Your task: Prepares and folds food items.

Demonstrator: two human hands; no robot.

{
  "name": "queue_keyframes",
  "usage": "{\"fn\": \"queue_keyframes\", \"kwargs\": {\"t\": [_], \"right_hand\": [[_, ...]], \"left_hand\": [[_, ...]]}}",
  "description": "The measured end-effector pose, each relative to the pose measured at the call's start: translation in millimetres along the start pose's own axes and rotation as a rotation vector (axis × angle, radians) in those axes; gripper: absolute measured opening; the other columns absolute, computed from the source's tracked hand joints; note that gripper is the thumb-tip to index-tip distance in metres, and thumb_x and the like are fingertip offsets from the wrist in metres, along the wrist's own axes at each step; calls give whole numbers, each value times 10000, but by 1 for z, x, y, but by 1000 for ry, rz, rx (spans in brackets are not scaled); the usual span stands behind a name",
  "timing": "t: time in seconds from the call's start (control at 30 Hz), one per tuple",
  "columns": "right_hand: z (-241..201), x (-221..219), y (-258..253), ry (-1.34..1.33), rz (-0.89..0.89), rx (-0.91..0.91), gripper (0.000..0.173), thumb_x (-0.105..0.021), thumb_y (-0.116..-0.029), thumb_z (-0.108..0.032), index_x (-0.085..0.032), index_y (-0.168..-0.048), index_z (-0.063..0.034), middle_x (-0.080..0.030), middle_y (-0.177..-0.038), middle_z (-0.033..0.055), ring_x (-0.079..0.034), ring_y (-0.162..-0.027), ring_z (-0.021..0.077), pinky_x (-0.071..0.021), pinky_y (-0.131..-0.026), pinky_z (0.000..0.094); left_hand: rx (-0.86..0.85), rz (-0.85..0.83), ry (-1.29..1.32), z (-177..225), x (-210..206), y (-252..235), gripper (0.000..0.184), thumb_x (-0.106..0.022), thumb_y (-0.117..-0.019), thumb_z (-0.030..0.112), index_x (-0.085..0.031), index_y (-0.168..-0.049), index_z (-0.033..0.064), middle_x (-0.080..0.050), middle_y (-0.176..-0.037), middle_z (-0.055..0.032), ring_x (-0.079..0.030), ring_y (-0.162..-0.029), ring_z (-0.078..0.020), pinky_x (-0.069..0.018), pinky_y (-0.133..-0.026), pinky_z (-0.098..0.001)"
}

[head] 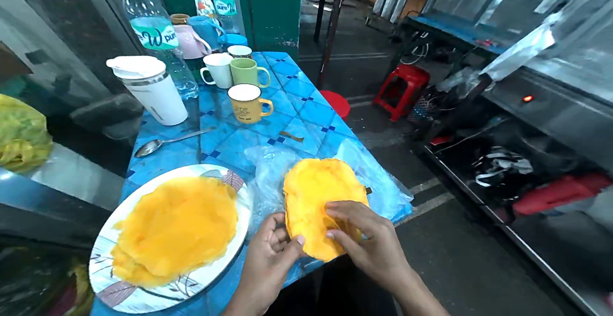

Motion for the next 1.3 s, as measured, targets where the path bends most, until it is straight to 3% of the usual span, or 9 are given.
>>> {"fn": "queue_keyframes", "kwargs": {"t": [0.2, 0.37, 0.57, 0.73, 0.87, 0.97, 1.07, 1.17, 1.3], "right_hand": [[27, 30, -2, 47, 159, -171, 205, -686, -946, -225, -761, -1113, -135, -729, -1201, -11, -686, -1137, 119, -602, -952, 369], [37, 39, -1, -94, 225, -341, 319, -687, -953, -185, -674, -1259, -98, -721, -1153, 21, -726, -990, 138, -644, -845, 350], [39, 46, -17, -222, 110, -572, 500, -671, -970, -334, -557, -1413, -131, -729, -1141, 30, -732, -918, 155, -635, -778, 375], [28, 47, -35, -455, 161, -597, 393, -745, -918, -139, -635, -1293, -110, -745, -1008, 88, -734, -821, 218, -636, -701, 379], [32, 51, -45, -553, 232, -607, 359, -697, -923, -17, -641, -1273, -73, -735, -995, 126, -722, -820, 220, -622, -713, 367], [40, 48, -45, -621, 227, -628, 276, -663, -948, -13, -656, -1222, -54, -733, -963, 130, -713, -780, 206, -612, -684, 352], [47, 42, -46, -656, 224, -641, 233, -631, -978, -18, -656, -1207, -49, -730, -929, 119, -704, -739, 175, -608, -659, 325], [52, 37, -49, -723, 227, -646, 222, -607, -986, -3, -655, -1200, -38, -730, -913, 132, -701, -709, 172, -611, -644, 327], [52, 36, -59, -755, 197, -600, 220, -602, -984, -3, -651, -1195, -36, -734, -896, 130, -704, -698, 160, -610, -634, 313]], "left_hand": [[-67, -19, -38, -2, 1, 2, 439, -639, -849, -9, -488, -1260, -32, -751, -996, -160, -760, -844, -250, -647, -726, -360], [-149, -112, 2, -5, 3, 3, 409, -652, -883, -25, -480, -1254, -16, -750, -1008, -158, -759, -871, -239, -641, -771, -363], [-221, -194, 41, -7, 7, 8, 406, -657, -918, -32, -463, -1270, 28, -751, -1063, -131, -759, -912, -217, -636, -809, -361], [-205, -199, 51, -7, 8, 8, 436, -662, -946, -6, -444, -1322, 29, -750, -1082, -117, -753, -927, -210, -628, -825, -362], [29, -218, -258, 21, 2, 19, 418, -608, -985, -7, -473, -1379, -43, -752, -1104, -101, -760, -936, -222, -653, -830, -392], [80, -250, -663, 61, 3, 26, 226, -612, -1024, 161, -684, -1170, 5, -770, -993, -65, -760, -790, -164, -655, -713, -354], [-146, -58, -725, 89, 1, 21, 148, -618, -1014, 184, -714, -1044, 75, -758, -904, -2, -729, -707, -107, -631, -614, -290], [-313, 113, -640, 83, -3, -10, 289, -667, -961, 251, -660, -1208, 100, -744, -1051, 6, -742, -850, -120, -653, -713, -298], [-104, 68, -644, 67, -6, -42, 357, -662, -985, 264, -624, -1305, 109, -709, -1164, -18, -710, -1003, -120, -610, -864, -330]]}}
Point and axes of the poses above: each hand's wrist, its own y-axis away from the middle knuckle, its own x-axis out of the back of the hand, z = x × y, the point moved 1 cm from there along -y, towards the middle knuckle
